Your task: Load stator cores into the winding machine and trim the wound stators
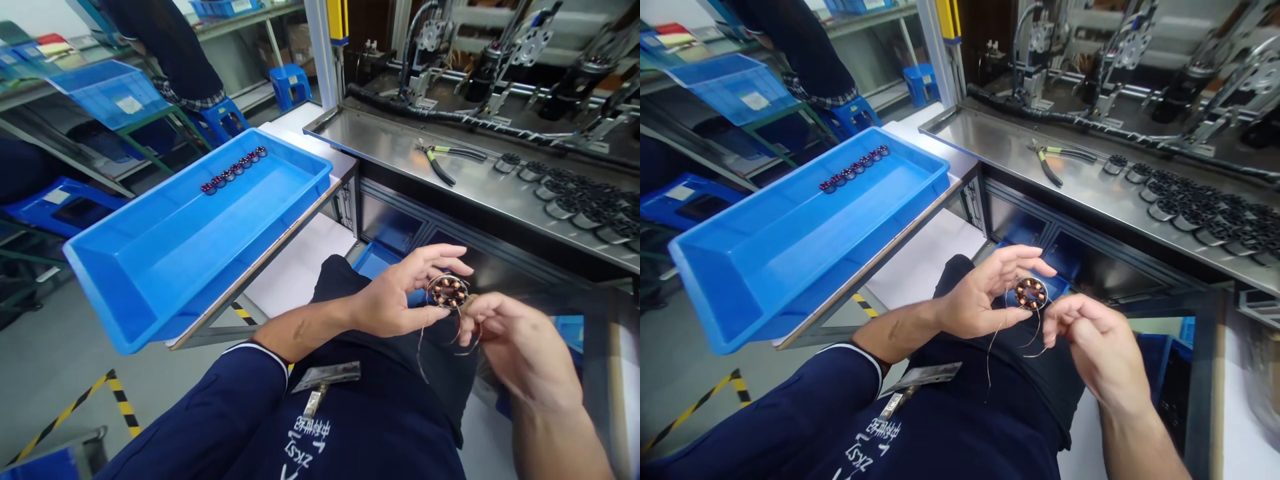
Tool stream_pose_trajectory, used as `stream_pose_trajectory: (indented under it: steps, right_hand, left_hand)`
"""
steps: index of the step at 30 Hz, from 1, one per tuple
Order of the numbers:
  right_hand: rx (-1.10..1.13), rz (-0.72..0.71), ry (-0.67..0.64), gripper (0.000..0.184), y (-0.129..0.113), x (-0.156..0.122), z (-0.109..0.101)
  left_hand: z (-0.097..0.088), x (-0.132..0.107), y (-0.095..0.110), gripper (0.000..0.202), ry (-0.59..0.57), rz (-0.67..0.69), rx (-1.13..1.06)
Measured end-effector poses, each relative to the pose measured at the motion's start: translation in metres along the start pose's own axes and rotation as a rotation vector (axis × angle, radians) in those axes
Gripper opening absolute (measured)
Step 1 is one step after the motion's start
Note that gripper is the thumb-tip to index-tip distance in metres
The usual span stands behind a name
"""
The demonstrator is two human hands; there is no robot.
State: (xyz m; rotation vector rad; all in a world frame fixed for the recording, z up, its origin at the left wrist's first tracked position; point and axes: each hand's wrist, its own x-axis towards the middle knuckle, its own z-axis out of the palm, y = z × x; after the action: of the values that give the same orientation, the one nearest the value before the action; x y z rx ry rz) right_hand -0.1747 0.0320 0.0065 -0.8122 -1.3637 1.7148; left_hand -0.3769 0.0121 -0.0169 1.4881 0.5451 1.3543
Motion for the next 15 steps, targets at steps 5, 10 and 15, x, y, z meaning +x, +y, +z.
stream_pose_trajectory:
  steps: [5, 10, 15]
  right_hand:
    - [-0.093, 0.057, 0.033, 0.034, -0.002, 0.0, 0.016]
    - [-0.222, 0.05, -0.13, 0.036, 0.009, -0.004, 0.0]
    - [-0.51, -0.043, -0.298, 0.018, -0.014, -0.001, -0.024]
  left_hand:
    - [0.004, 0.0, -0.005, 0.076, 0.056, -0.045, -0.083]
    - [0.0, -0.001, -0.005, 0.081, 0.071, -0.131, -0.26]
    - [-0.004, -0.003, -0.005, 0.067, 0.005, -0.103, -0.223]
